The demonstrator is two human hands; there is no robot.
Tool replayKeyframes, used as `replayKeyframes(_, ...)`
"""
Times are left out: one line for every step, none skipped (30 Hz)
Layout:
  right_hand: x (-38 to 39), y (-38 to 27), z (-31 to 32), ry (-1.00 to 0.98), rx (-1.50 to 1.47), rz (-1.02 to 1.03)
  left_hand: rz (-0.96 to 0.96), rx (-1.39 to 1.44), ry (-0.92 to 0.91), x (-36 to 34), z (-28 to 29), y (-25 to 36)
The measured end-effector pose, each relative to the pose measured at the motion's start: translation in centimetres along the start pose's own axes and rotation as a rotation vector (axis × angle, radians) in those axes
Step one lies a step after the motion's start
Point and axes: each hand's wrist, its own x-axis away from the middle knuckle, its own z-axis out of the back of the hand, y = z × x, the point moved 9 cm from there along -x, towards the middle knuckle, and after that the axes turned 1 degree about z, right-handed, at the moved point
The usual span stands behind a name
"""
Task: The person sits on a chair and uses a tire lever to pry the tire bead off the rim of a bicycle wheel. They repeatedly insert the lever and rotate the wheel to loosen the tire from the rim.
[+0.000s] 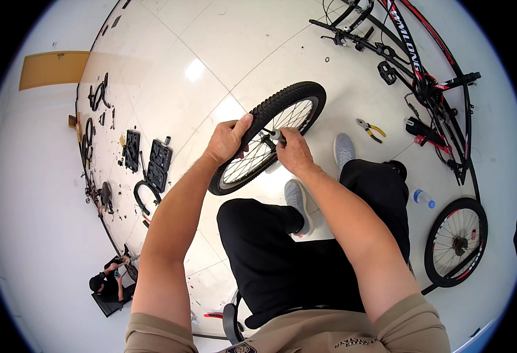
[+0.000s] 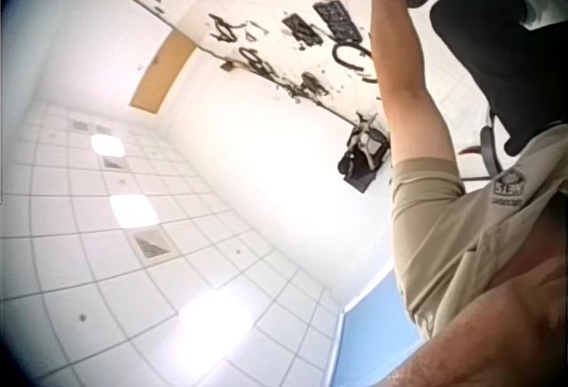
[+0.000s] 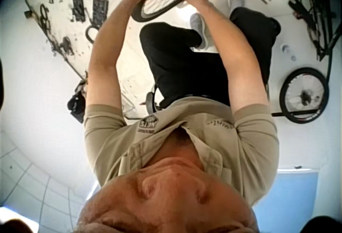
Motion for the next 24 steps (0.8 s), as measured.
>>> replayKeyframes(0.1, 0.3, 0.0, 0.001, -0.03, -0.033, -0.014, -0.007, 0.006, 0.0, 0.1, 0.4)
replayKeyframes(-0.1, 0.5, -0.1, -0.016, -0.02, -0.043, -0.028, -0.014, 0.012, 0.0, 0.3, 0.7)
replayKeyframes(-0.3, 1.0, -0.2, -0.033, -0.01, -0.053, -0.03, -0.009, 0.01, -0.2, 0.3, 0.6)
replayKeyframes(-0.4, 1.5, -0.3, -0.051, 0.0, -0.063, -0.019, -0.011, 0.015, -0.2, 0.5, 0.4)
replayKeyframes(-0.3, 2.2, -0.2, -0.046, 0.016, -0.114, -0.008, -0.013, 0.02, -0.3, 0.7, 0.1)
replayKeyframes(-0.2, 2.8, -0.1, -0.043, 0.035, -0.163, 0.003, -0.012, 0.025, -0.3, 0.7, -0.1)
replayKeyframes(0.1, 3.4, 0.1, -0.04, 0.055, -0.213, -0.003, -0.023, 0.034, -0.3, 0.8, -0.1)
replayKeyframes(0.5, 4.0, 0.3, -0.021, -0.009, -0.272, -0.009, -0.035, 0.043, -0.2, 0.9, -0.2)
replayKeyframes(0.7, 4.5, 0.5, -0.001, -0.073, -0.323, -0.02, -0.045, 0.058, 0.0, 1.1, 0.0)
replayKeyframes(1.0, 4.9, 0.6, 0.018, -0.136, -0.373, -0.014, -0.04, 0.062, 0.1, 1.2, -0.1)
replayKeyframes(1.4, 5.4, 0.6, 0.044, -0.147, -0.393, -0.007, -0.036, 0.066, 0.3, 1.0, -0.4)
replayKeyframes(1.6, 5.5, 0.6, 0.043, -0.157, -0.425, -0.001, -0.029, 0.071, 0.6, 0.9, -0.5)
replayKeyframes(1.7, 5.5, 0.6, 0.042, -0.166, -0.457, 0.0, -0.033, 0.062, 0.7, 0.7, -0.4)
replayKeyframes(1.8, 5.6, 0.7, 0.041, -0.176, -0.489, 0.007, -0.015, 0.074, 0.9, 0.7, -0.3)
replayKeyframes(1.8, 5.4, 0.6, 0.019, -0.2, -0.5, 0.007, -0.016, 0.069, 1.0, 0.5, -0.2)
replayKeyframes(2.0, 5.3, 0.5, 0.012, -0.258, -0.513, 0.007, -0.018, 0.064, 1.1, 0.4, 0.0)
replayKeyframes(2.3, 5.2, 0.5, 0.005, -0.317, -0.526, 0.008, -0.026, 0.058, 1.1, 0.4, 0.0)
replayKeyframes(2.5, 4.3, 0.5, -0.013, -0.373, -0.536, 0.013, -0.031, 0.059, 1.2, 0.5, -0.4)
replayKeyframes(2.5, 2.8, 1.1, 0.004, -0.412, -0.533, 0.018, -0.036, 0.057, 1.2, 0.5, -0.7)
replayKeyframes(2.5, 1.7, 1.6, 0.01, -0.488, -0.545, 0.011, -0.036, 0.062, 1.1, 0.5, -0.9)
replayKeyframes(2.7, 0.8, 2.2, 0.019, -0.563, -0.558, 0.002, -0.036, 0.064, 1.0, 0.4, -1.0)
replayKeyframes(2.8, -0.2, 2.7, 0.026, -0.64, -0.571, -0.005, -0.037, 0.068, 1.1, 0.5, -0.9)
replayKeyframes(2.9, -1.2, 3.5, 0.049, -0.674, -0.556, -0.014, -0.026, 0.077, 1.4, 0.4, -0.8)
replayKeyframes(3.1, -1.7, 4.0, 0.056, -0.713, -0.561, -0.028, -0.019, 0.082, 1.5, 0.4, -0.8)
